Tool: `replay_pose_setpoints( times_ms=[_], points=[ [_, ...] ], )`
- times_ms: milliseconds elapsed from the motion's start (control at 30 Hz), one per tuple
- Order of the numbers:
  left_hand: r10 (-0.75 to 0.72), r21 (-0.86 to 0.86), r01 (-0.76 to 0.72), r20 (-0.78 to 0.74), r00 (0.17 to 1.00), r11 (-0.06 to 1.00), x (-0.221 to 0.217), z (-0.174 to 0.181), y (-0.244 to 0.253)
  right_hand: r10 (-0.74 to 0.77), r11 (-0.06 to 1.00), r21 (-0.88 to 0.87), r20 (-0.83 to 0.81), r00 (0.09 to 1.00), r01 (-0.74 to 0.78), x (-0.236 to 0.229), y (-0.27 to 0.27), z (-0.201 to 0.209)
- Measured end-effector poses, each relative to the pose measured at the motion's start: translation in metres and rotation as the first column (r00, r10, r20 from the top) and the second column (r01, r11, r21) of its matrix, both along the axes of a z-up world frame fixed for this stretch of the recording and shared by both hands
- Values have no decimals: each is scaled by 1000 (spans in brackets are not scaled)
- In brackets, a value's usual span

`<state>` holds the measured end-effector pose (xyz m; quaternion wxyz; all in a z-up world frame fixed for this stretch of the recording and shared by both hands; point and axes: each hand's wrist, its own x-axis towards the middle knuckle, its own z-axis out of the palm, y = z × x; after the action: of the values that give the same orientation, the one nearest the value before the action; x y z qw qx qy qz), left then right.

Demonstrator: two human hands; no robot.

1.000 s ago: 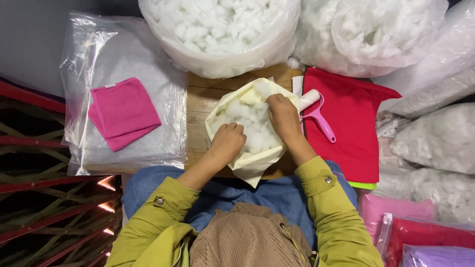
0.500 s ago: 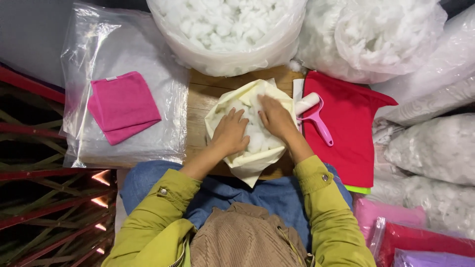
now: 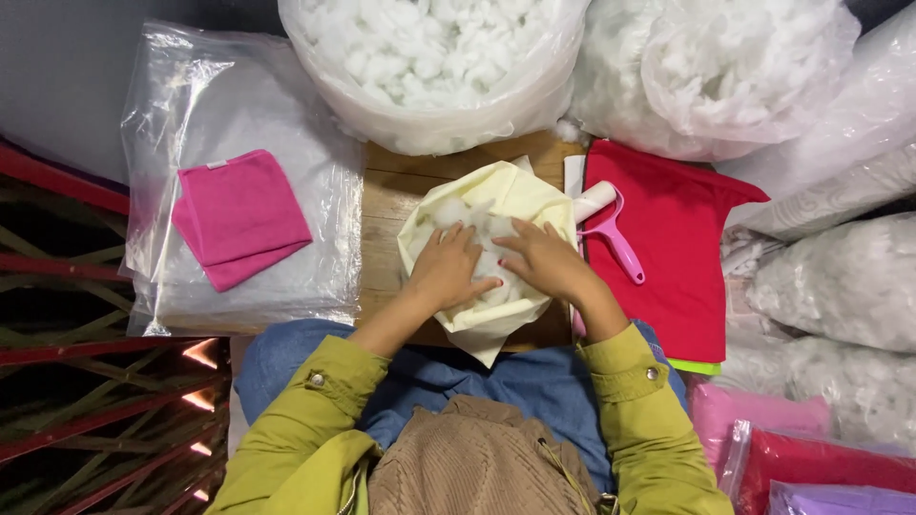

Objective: A person is stuffing a pillow cover with white fiberfill material and then smoothing it out.

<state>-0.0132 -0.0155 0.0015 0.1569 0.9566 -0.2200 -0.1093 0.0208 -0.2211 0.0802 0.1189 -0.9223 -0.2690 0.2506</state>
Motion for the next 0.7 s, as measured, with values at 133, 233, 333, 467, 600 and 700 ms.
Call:
replay_pose_setpoints(
  times_ms=[133,233,333,467,600,700],
  points=[
    [231,-348,-86,400,887,934,8,10,1,-326,913,315,179,928,259,25,-32,-10],
    [202,-313,-75,400,894,947,14,7,-2,-454,891,260,480,750,373,51,-41,-56],
    [133,-207,-129,5,991,970,18,8,-1,-467,884,150,301,831,442,70,-38,-80],
    [-2,-92,1,-17,1000,996,6,8,-2,-537,843,384,640,549,376,59,-23,-36],
    [63,-211,41,463,884,977,7,1,1,-541,841,467,719,437,273,48,-24,-25],
    [149,-263,-11,514,845,965,4,22,5,-368,877,478,741,562,-55,24,1,-6]
  ],
)
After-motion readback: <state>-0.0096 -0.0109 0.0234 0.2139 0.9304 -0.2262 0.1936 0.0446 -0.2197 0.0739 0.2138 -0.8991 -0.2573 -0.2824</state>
